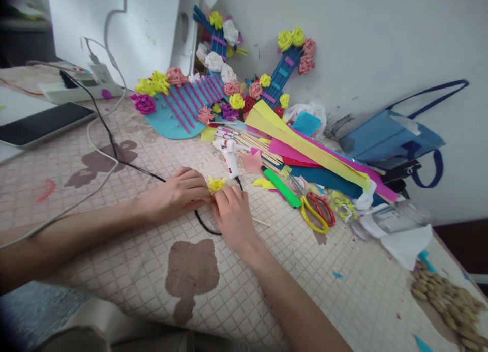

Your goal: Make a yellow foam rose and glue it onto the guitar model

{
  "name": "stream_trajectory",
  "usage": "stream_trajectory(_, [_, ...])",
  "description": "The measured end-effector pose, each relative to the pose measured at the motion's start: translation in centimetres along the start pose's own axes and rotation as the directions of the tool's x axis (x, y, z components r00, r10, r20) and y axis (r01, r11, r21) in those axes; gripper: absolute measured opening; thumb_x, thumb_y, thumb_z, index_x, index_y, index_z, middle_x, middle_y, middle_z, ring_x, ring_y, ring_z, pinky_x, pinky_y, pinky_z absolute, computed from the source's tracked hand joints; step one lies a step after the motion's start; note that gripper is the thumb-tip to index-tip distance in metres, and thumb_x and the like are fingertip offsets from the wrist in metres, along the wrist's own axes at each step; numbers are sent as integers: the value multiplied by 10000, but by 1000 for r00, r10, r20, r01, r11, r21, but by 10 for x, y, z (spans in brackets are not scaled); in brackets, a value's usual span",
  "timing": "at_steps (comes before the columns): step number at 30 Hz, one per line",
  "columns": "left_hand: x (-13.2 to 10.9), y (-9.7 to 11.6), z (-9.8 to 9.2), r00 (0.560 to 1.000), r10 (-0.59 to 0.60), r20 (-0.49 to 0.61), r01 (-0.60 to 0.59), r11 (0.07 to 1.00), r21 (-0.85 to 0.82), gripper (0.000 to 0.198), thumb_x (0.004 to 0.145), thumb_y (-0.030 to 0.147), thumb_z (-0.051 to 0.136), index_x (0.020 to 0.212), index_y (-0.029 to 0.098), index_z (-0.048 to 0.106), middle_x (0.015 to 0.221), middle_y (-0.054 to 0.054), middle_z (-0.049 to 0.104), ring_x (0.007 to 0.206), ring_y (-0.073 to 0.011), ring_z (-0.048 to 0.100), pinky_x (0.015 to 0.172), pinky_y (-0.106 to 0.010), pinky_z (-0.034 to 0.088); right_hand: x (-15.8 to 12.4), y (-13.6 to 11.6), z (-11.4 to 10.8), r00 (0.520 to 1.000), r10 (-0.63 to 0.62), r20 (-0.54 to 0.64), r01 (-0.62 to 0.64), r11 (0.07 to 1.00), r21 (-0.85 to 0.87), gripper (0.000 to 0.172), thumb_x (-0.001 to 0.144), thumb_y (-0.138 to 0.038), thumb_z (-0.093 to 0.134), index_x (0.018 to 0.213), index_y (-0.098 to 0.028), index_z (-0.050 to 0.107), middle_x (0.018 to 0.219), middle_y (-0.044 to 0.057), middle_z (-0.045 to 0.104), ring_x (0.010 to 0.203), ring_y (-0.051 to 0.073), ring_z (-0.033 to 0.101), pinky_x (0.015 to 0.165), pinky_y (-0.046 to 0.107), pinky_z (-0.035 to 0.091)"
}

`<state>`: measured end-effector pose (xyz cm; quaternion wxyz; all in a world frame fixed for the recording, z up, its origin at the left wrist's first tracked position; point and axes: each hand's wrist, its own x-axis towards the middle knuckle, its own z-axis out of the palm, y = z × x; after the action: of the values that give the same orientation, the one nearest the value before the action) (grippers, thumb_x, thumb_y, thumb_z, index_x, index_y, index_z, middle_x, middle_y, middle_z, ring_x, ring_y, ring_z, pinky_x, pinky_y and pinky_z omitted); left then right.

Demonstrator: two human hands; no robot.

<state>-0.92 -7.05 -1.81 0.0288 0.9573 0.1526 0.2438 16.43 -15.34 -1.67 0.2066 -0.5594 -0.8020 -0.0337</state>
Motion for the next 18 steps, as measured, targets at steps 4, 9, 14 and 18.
stream_trajectory(4, [2, 1, -2, 1000, 27, 1, -27, 999, 41, 165, 920, 191, 440, 864, 189, 595, 852, -23, 624, 897, -164, 514, 849, -338, 346, 0, 1, 0, 1000, 2, 6, -2, 1000, 15, 102, 897, -153, 451, 843, -183, 532, 883, 68, 576, 894, 236, 477, 752, 358, 380])
stream_trajectory(9, [3, 2, -4, 999, 32, -3, -32, 997, 65, 208, 939, 200, 404, 856, 191, 595, 855, -25, 623, 892, -162, 518, 861, -349, 342, 1, 2, -1, 1000, 8, 2, -8, 1000, 9, 111, 896, -150, 447, 839, -183, 537, 870, 66, 576, 880, 232, 479, 741, 355, 375])
stream_trajectory(14, [4, 2, -4, 999, 34, -8, -33, 997, 76, 201, 941, 208, 408, 861, 198, 592, 848, -23, 619, 890, -160, 513, 875, -350, 336, 1, 3, -3, 1000, 11, 6, -11, 1000, 17, 111, 889, -142, 449, 842, -179, 544, 868, 66, 578, 885, 226, 489, 728, 348, 376])
stream_trajectory(18, [4, 2, -4, 999, 39, -5, -38, 995, 87, 226, 952, 219, 392, 836, 192, 585, 836, -20, 612, 878, -155, 511, 874, -342, 334, 1, 3, -3, 1000, 11, 12, -11, 999, 32, 124, 896, -139, 436, 841, -181, 538, 873, 67, 579, 883, 226, 485, 743, 354, 378])
